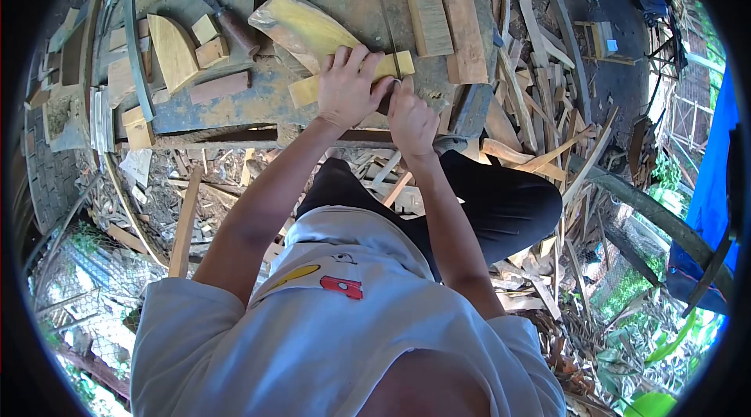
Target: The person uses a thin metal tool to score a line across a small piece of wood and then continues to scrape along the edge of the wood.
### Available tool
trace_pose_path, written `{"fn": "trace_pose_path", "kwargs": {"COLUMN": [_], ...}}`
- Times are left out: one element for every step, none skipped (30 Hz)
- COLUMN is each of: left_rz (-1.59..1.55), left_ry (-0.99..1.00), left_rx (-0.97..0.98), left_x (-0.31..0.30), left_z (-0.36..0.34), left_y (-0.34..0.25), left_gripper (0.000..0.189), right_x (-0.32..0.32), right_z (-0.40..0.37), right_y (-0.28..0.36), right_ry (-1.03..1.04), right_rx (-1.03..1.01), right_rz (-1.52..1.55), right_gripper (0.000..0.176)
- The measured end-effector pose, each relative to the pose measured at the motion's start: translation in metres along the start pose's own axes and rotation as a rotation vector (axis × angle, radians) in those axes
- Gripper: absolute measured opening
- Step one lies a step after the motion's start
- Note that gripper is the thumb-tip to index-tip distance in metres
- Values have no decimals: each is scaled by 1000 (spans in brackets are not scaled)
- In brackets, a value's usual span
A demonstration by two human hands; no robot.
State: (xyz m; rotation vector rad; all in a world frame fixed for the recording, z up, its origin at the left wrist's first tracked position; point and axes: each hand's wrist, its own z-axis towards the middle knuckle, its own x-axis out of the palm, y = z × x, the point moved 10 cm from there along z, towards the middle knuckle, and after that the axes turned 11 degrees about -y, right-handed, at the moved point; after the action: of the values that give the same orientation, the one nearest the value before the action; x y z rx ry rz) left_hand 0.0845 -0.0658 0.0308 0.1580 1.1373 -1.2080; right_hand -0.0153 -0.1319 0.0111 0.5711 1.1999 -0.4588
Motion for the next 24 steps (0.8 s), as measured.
{"fn": "trace_pose_path", "kwargs": {"left_rz": [1,3,1,7,15,19,12,4,5,6,6,1,9,21,21,28,36,38,31,23,20,19,18,15], "left_ry": [-1,3,6,9,12,10,10,14,19,7,-6,-4,-4,-7,-10,-19,-25,-24,-24,-23,-20,-13,-7,-4], "left_rx": [-1,-2,1,2,-2,-10,-6,4,10,10,8,14,-23,-58,-58,-27,8,10,9,6,3,15,31,34], "left_x": [0,-1,-2,-2,-1,0,0,0,-1,-3,-3,-2,-1,-1,0,0,-2,-2,-2,-1,-1,-1,-2,-4], "left_z": [0,-2,-4,-3,-3,-2,-2,-3,-3,-2,-1,-1,-1,0,0,-1,-2,-2,-2,-2,-2,-1,0,1], "left_y": [-1,-2,-2,-2,-1,0,-1,-1,-1,-1,-3,-4,-1,4,3,1,-1,0,0,0,-1,-2,-4,-5], "left_gripper": [39,39,39,39,39,39,39,39,39,40,41,41,41,42,42,42,43,43,43,43,43,43,43,43], "right_x": [-3,-2,-2,-8,-13,-18,-15,-14,-14,-13,1,-13,-34,-36,-24,-7,-13,-13,-11,-13,-19,-22,-18,-10], "right_z": [-2,-10,-19,-31,-51,-59,-59,-59,-55,-36,-25,-13,-17,-16,-5,-3,-11,-26,-39,-48,-55,-60,-57,-42], "right_y": [-2,-4,-6,-9,-16,-19,-21,-21,-20,-13,-10,7,29,27,11,0,-2,-8,-15,-18,-18,-19,-20,-18], "right_ry": [-1,67,131,127,107,92,96,64,26,110,104,-218,-540,-545,-299,-49,-49,28,106,107,95,82,85,104], "right_rx": [-2,-10,-15,-17,-4,9,2,-14,-25,-2,4,-159,-323,-320,-205,-93,-93,-46,-1,-3,-7,-9,-3,-4], "right_rz": [-2,-10,-19,-21,-25,-27,-22,-5,10,-1,-4,-204,-403,-405,-189,28,32,38,40,38,32,26,25,42], "right_gripper": [26,26,26,26,24,22,22,22,22,22,22,23,23,23,23,23,23,23,23,23,24,24,24,24]}}
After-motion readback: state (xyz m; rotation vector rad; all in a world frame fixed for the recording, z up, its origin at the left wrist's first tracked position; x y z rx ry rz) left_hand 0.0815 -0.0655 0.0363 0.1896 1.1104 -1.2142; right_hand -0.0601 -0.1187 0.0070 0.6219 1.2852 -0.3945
